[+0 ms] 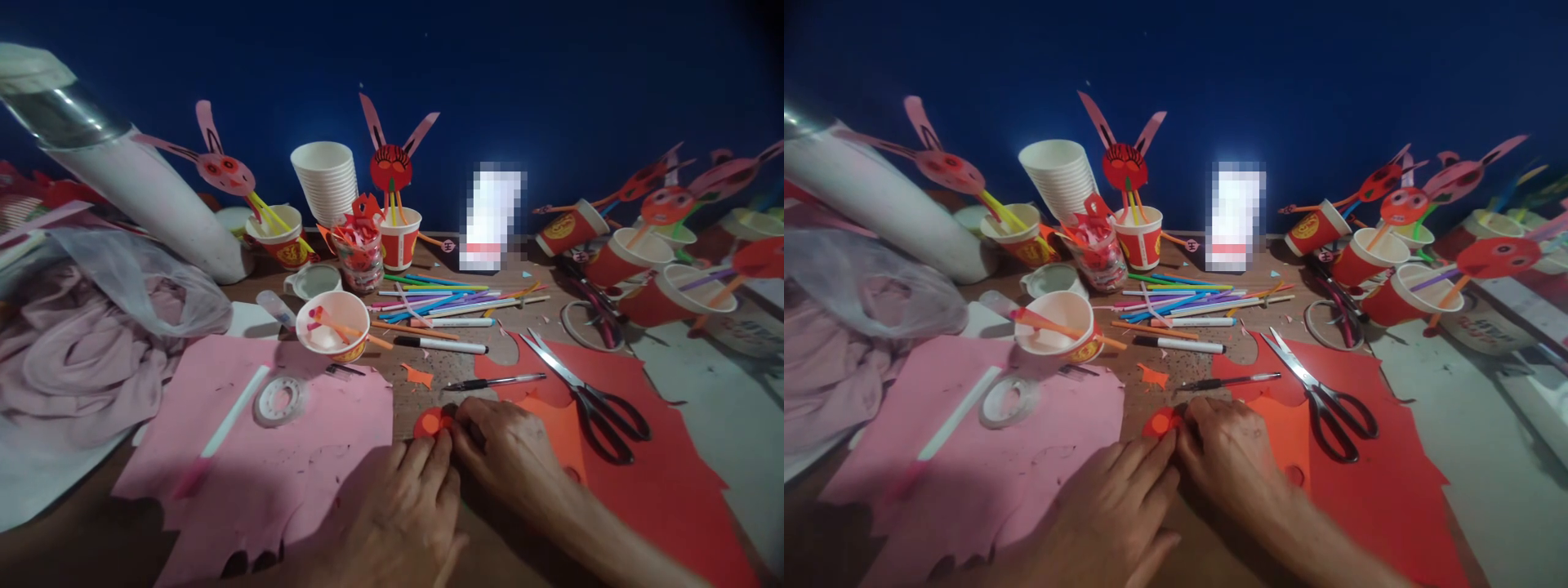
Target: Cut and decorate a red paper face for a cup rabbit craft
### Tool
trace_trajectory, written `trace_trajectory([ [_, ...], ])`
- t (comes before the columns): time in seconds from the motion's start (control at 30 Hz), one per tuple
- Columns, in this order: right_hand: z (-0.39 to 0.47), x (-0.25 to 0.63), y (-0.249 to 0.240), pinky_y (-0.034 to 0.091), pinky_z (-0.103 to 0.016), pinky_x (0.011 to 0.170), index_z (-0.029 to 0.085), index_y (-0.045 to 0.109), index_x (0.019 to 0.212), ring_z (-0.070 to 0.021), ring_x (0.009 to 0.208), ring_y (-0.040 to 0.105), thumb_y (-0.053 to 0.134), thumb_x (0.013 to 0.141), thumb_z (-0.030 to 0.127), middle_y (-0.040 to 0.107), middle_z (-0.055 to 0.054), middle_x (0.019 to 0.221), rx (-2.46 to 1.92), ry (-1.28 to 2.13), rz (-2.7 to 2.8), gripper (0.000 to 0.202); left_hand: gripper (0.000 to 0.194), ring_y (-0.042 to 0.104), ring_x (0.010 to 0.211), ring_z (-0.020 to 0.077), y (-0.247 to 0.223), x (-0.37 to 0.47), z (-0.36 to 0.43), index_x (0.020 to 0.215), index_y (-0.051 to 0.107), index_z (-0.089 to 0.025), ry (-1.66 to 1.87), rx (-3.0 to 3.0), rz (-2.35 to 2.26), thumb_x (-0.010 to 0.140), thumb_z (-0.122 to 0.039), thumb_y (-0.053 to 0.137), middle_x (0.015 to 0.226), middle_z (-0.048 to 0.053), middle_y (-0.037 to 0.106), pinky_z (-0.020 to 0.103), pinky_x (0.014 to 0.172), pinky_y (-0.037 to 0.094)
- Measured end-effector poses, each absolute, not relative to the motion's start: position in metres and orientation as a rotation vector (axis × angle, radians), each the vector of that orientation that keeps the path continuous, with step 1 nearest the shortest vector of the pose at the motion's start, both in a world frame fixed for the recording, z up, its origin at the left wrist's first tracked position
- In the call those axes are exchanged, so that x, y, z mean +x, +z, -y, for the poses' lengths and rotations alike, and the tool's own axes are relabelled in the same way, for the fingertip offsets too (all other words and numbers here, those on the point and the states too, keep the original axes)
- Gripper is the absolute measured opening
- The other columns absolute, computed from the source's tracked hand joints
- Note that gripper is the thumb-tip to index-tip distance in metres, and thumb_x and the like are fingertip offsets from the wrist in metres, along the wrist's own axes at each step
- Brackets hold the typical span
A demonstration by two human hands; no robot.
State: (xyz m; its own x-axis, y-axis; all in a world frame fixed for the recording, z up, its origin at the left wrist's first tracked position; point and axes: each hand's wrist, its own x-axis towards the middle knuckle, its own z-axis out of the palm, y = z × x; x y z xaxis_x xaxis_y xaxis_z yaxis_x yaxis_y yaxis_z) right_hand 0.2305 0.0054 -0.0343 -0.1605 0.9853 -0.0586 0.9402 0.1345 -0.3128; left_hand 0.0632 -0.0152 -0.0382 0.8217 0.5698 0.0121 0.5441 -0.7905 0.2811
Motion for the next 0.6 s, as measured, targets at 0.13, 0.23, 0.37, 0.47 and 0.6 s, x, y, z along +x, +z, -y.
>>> trace_trajectory([
  [0.13, -0.005, 0.231, -0.035, 0.028, -0.025, 0.051, 0.019, 0.057, 0.063, -0.0161, 0.053, 0.057, 0.046, 0.079, 0.021, 0.063, -0.004, 0.056, -1.919, 0.381, 2.245, 0.019, 0.047, 0.046, 0.118, 0.0324, -0.036, 0.063, 0.014, 0.117, 0.053, -0.003, 0.156, 2.775, -0.842, 0.089, -0.04, 0.042, 0.127, 0.024, 0.052, 0.042, 0.093, 0.036],
  [0.23, -0.004, 0.23, -0.037, 0.027, -0.026, 0.051, 0.018, 0.056, 0.063, -0.0165, 0.052, 0.056, 0.047, 0.079, 0.021, 0.062, -0.004, 0.055, -1.911, 0.37, 2.256, 0.019, 0.046, 0.05, 0.114, 0.0313, -0.036, 0.063, 0.013, 0.115, 0.055, -0.005, 0.174, 2.802, -0.865, 0.088, -0.041, 0.043, 0.125, 0.022, 0.055, 0.04, 0.091, 0.037],
  [0.37, -0.003, 0.229, -0.037, 0.027, -0.027, 0.051, 0.018, 0.055, 0.062, -0.017, 0.052, 0.056, 0.047, 0.08, 0.021, 0.062, -0.004, 0.055, -1.898, 0.385, 2.255, 0.02, 0.044, 0.053, 0.11, 0.0302, -0.038, 0.064, 0.014, 0.111, 0.058, -0.007, 0.258, 2.841, -0.91, 0.087, -0.042, 0.045, 0.121, 0.019, 0.059, 0.038, 0.088, 0.038],
  [0.47, -0.006, 0.236, -0.032, 0.03, -0.025, 0.049, 0.019, 0.057, 0.065, -0.0155, 0.051, 0.057, 0.047, 0.082, 0.025, 0.064, -0.002, 0.057, -1.892, 0.459, 2.213, 0.021, 0.044, 0.052, 0.112, 0.0314, -0.038, 0.065, 0.014, 0.111, 0.058, -0.007, 0.268, 2.873, -0.924, 0.088, -0.041, 0.043, 0.122, 0.019, 0.058, 0.038, 0.088, 0.038],
  [0.6, -0.011, 0.256, -0.02, 0.034, -0.024, 0.048, 0.02, 0.06, 0.07, -0.0143, 0.048, 0.056, 0.047, 0.084, 0.032, 0.064, -0.001, 0.056, -1.895, 0.569, 1.97, 0.022, 0.045, 0.054, 0.11, 0.0319, -0.032, 0.065, 0.012, 0.111, 0.059, -0.007, 0.205, 2.912, -0.861, 0.088, -0.042, 0.042, 0.126, 0.019, 0.055, 0.038, 0.086, 0.039],
])
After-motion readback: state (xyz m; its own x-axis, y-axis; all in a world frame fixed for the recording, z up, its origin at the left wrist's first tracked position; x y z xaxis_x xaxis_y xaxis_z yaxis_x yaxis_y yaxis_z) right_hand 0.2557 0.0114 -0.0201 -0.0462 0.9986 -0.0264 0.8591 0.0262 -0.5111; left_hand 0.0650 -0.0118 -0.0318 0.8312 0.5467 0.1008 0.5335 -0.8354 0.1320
